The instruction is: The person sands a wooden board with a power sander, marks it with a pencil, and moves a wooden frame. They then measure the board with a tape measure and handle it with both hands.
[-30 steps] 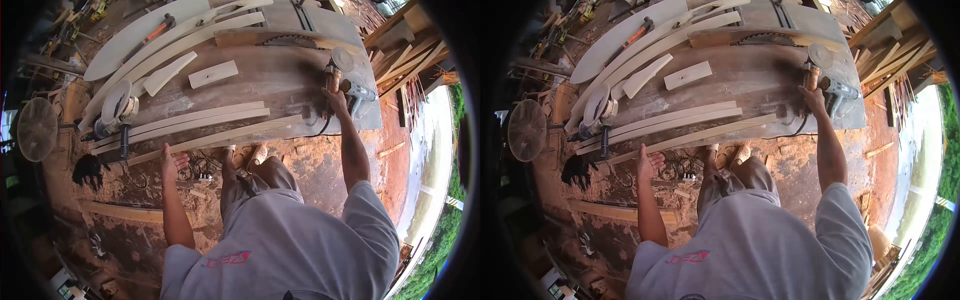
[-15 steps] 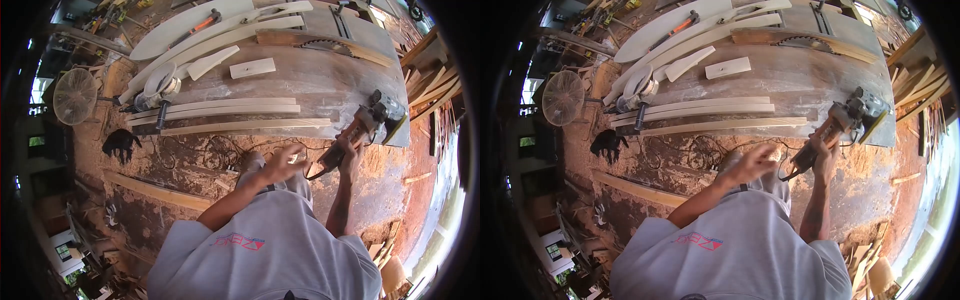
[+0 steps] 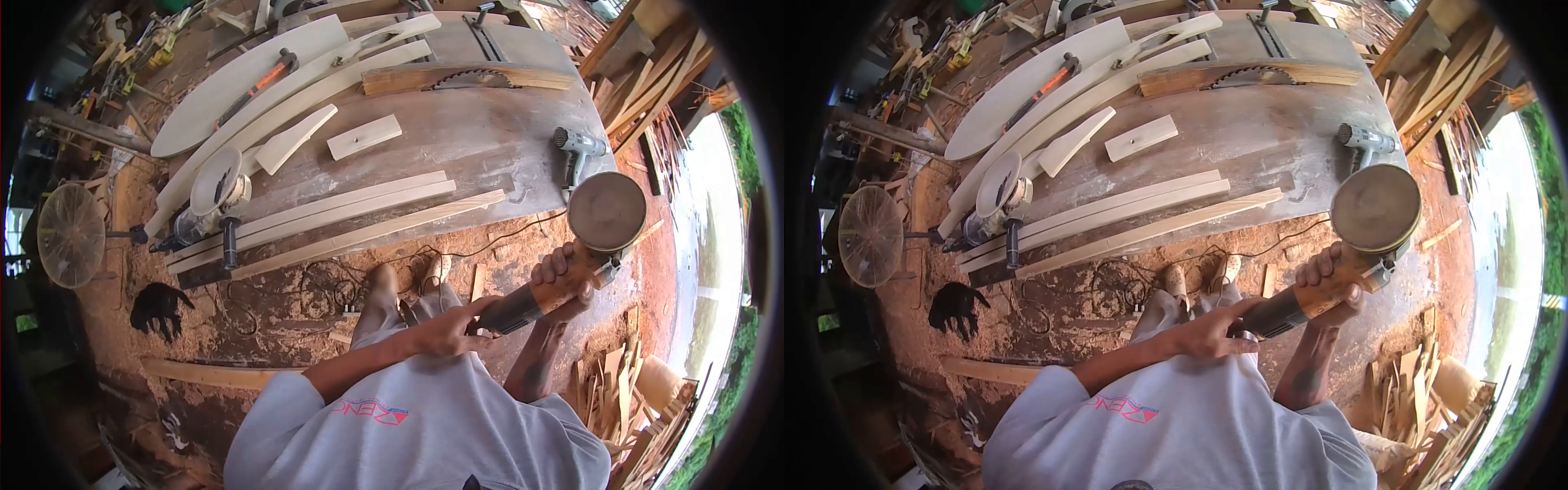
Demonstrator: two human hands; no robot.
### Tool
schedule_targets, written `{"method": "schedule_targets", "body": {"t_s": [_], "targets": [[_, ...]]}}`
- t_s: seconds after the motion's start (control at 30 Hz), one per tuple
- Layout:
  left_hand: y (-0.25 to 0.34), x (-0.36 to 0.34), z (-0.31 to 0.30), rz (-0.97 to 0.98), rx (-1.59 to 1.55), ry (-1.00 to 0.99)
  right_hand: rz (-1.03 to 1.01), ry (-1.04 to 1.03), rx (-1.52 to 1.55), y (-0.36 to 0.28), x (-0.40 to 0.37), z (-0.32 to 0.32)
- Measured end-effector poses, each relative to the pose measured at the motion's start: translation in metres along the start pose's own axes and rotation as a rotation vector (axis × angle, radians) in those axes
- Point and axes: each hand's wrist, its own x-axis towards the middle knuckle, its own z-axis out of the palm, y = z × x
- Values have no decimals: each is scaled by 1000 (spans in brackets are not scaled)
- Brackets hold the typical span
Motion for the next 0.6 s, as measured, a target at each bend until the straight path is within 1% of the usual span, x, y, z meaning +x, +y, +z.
{"method": "schedule_targets", "body": {"t_s": [0.03,0.07,0.13,0.17,0.2,0.27,0.3,0.33,0.4,0.43,0.47,0.5,0.53,0.57,0.6], "targets": [[17,-7,-11,-143,-40,-79,-23,-2,58,0,-2,1],[22,-8,-13,-144,-50,-91,-30,7,47,0,-4,-2],[24,-13,-14,-145,107,-126,-71,9,202,5,-10,-1],[21,-15,-15,-235,146,-106,-77,39,192,7,-16,1],[19,-18,-16,-237,135,-112,-78,49,183,9,-24,5],[10,-18,-26,-316,117,-183,-124,271,-80,13,-34,13],[-9,-22,-31,-346,5,-229,-114,263,-77,19,-38,15],[-17,-35,-37,-356,2,-222,-68,391,-193,27,-50,16],[-30,-51,-53,-200,548,-290,3,627,-444,33,-56,15],[-32,-62,-73,-105,773,-149,127,750,-1011,32,-51,38],[-28,-76,-106,-3,993,-12,211,814,-1252,35,-52,44],[-22,-90,-140,46,1199,155,236,716,-1341,40,-54,44],[-29,-110,-173,-11,1417,359,268,620,-1427,45,-56,47],[-35,-128,-206,-185,1316,542,358,576,-1418,53,-56,52],[-30,-144,-231,-280,1477,537,446,529,-1404,66,-52,61]]}}
